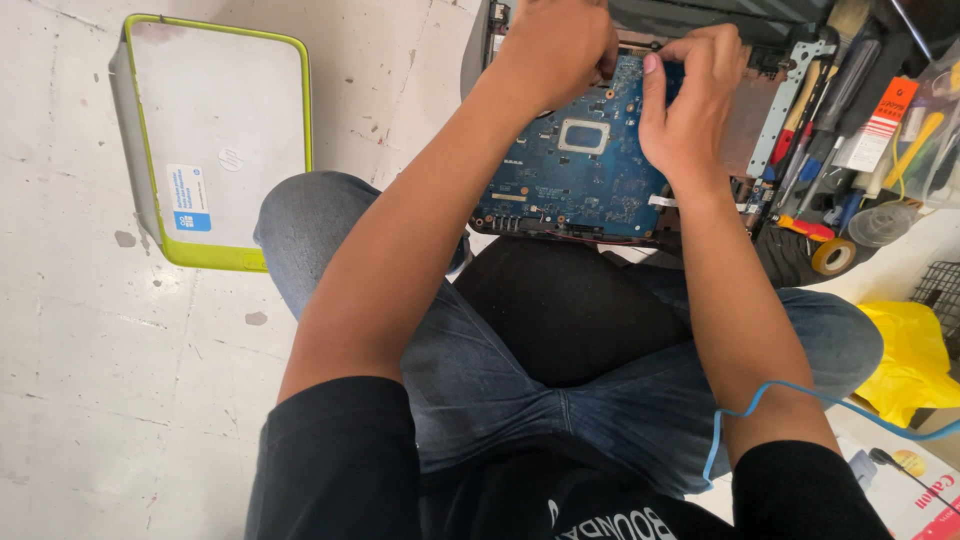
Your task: The person is disassembling a laptop by disconnecting internal cables and removing the motherboard from the chassis.
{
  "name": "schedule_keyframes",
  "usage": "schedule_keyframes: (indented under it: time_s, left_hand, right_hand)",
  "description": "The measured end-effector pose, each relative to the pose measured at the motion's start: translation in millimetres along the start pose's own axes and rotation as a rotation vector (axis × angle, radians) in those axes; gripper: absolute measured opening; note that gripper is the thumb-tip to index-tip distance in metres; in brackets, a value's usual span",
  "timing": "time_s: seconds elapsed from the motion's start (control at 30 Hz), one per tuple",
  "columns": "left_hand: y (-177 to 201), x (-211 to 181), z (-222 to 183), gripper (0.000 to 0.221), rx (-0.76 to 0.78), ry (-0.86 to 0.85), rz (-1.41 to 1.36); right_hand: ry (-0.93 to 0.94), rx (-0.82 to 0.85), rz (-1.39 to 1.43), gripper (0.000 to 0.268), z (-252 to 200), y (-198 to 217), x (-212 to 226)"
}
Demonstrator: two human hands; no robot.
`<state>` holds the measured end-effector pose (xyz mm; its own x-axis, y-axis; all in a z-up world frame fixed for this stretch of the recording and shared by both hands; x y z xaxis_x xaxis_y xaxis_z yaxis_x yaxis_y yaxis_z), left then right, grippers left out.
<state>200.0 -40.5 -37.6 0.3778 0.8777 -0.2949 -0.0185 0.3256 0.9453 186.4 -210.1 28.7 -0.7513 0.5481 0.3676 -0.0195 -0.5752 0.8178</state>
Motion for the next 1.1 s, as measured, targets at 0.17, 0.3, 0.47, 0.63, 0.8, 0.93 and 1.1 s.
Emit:
schedule_keyframes:
  time_s: [0.17, 0.3, 0.47, 0.63, 0.8, 0.93, 1.1]
  left_hand:
    - [7.7, -3.1, -2.6, 0.011, -0.057, -0.074, 0.213]
    - [1.4, -1.3, -2.8, 0.014, -0.084, -0.085, 0.213]
    - [12.6, -6.8, -6.4, 0.026, -0.129, -0.034, 0.356]
    - [10.4, -5.4, -11.1, 0.035, -0.139, -0.034, 0.394]
    - [8.2, -0.2, -11.1, 0.018, -0.048, -0.006, 0.117]
    - [8.4, -2.6, -9.5, 0.011, 0.024, 0.068, -0.029]
    - [6.1, -5.2, -6.6, 0.009, 0.079, 0.226, -0.115]
  right_hand:
    - [-0.006, 0.008, -0.003, 0.022, -0.4, -1.0, -0.7]
    - [-0.026, 0.028, 0.001, 0.021, -1.5, -0.8, -1.1]
    - [-0.037, 0.024, 0.003, 0.02, -1.4, -1.4, -2.2]
    - [-0.035, 0.031, 0.009, 0.023, -2.2, -2.5, -3.6]
    - [-0.036, 0.034, 0.006, 0.022, -2.6, -3.3, -5.1]
    - [-0.041, 0.037, -0.001, 0.015, -4.3, -4.4, -7.2]
    - [-0.036, 0.034, 0.003, 0.018, -3.3, -4.7, -6.0]
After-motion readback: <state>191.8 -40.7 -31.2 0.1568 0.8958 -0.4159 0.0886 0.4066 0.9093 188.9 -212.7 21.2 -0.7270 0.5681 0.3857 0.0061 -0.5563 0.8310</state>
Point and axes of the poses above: each hand's wrist, its own z-axis towards the middle knuckle, its own y-axis out of the back of the hand, x = y × z, the point moved 3 cm from there along z, towards the middle knuckle, and after that the axes turned 2 degrees about x, right-handed, at the moved point
